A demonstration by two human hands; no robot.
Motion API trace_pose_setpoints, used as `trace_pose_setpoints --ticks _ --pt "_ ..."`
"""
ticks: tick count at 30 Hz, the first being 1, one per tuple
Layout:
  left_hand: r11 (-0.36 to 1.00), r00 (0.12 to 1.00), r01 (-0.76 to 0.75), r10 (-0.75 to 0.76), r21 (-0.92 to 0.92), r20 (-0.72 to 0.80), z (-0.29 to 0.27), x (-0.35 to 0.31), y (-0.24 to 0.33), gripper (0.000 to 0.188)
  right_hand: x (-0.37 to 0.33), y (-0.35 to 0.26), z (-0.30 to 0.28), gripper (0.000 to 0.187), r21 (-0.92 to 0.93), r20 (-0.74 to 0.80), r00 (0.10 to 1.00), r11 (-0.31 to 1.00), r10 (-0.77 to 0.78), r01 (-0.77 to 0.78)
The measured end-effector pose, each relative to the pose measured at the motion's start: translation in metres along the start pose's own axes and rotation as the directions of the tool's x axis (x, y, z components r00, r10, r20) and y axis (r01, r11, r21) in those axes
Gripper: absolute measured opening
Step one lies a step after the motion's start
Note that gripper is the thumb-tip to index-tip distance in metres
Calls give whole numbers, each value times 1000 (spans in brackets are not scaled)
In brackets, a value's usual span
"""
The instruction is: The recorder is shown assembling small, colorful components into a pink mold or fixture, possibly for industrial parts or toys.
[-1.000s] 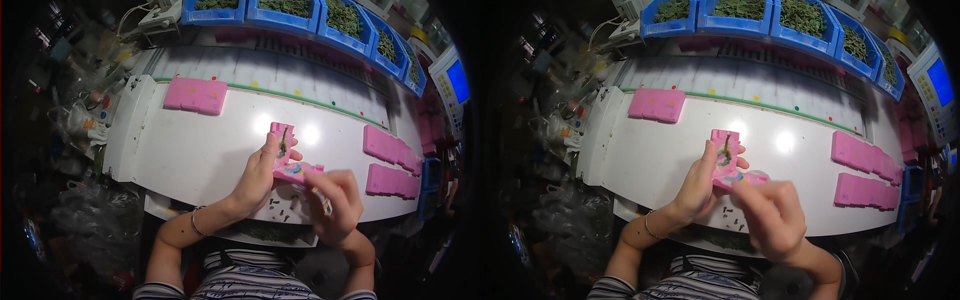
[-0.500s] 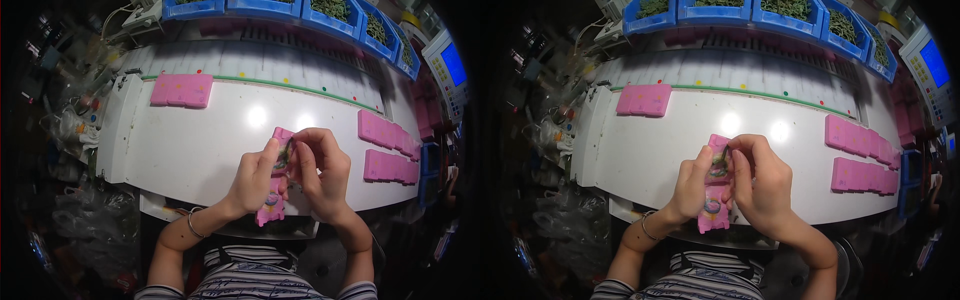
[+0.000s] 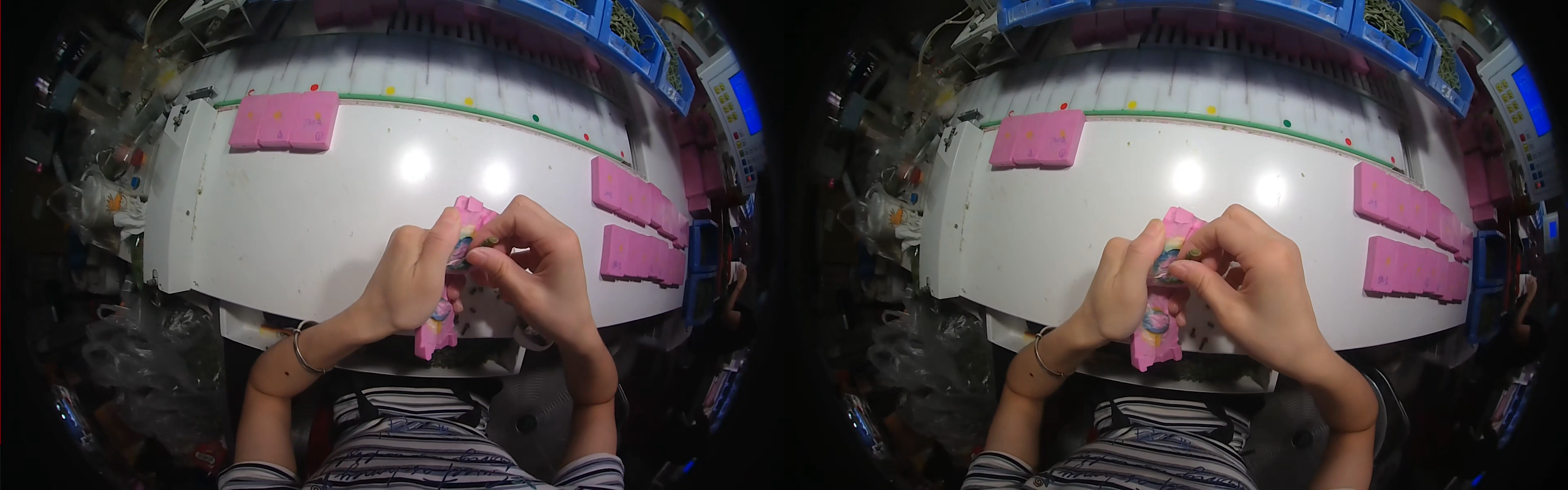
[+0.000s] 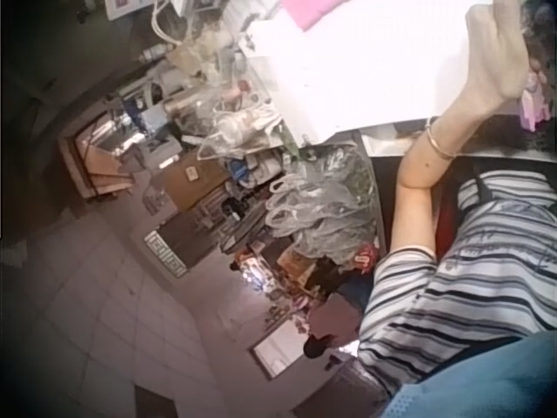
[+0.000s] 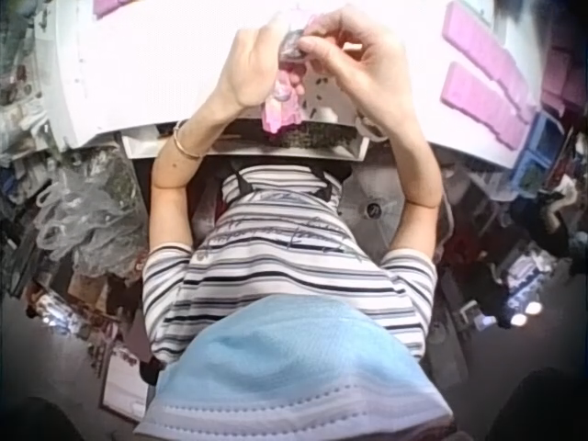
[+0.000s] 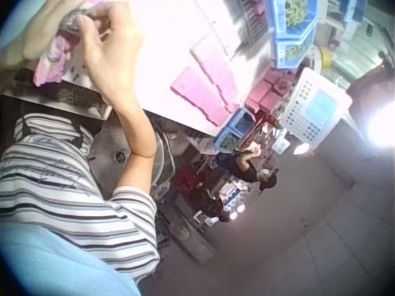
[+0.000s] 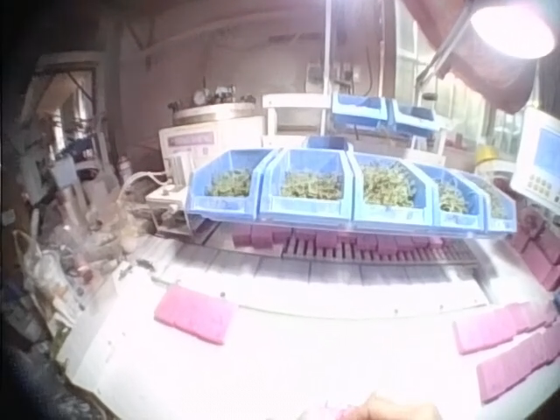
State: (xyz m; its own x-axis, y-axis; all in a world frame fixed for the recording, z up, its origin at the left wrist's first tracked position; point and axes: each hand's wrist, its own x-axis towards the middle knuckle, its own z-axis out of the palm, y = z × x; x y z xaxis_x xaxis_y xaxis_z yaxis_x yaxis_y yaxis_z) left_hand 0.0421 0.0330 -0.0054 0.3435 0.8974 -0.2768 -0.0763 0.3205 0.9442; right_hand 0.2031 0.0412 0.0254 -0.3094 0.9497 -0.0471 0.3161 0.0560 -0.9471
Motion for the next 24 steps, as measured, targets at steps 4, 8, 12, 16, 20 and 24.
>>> trace_pose_setpoints --ticks 4,8,12,16,20,24 --pt "999 1000 13 -12 -46 20 -4 1 -1 57 -1 -3 4 8 133 3 999 990 39 -39" --pt "992 999 23 -19 -122 36 -5 0 4 58 -3 -3 2 7 248 31 998 967 57 -63" --pt "961 995 81 -64 -263 72 -7 -3 0 62 -6 -5 -3 6 413 99 989 900 107 -139" --pt "961 982 153 -121 -231 147 -18 -2 5 67 -17 -10 -6 14 554 0 999 832 42 -35" --pt "950 985 -98 136 -297 110 -15 -14 -8 42 -35 -11 3 23 387 -130 988 913 -82 126" --pt "966 988 -128 145 -226 58 1 -24 2 18 -36 -6 7 32 -2 -133 951 960 -279 281"
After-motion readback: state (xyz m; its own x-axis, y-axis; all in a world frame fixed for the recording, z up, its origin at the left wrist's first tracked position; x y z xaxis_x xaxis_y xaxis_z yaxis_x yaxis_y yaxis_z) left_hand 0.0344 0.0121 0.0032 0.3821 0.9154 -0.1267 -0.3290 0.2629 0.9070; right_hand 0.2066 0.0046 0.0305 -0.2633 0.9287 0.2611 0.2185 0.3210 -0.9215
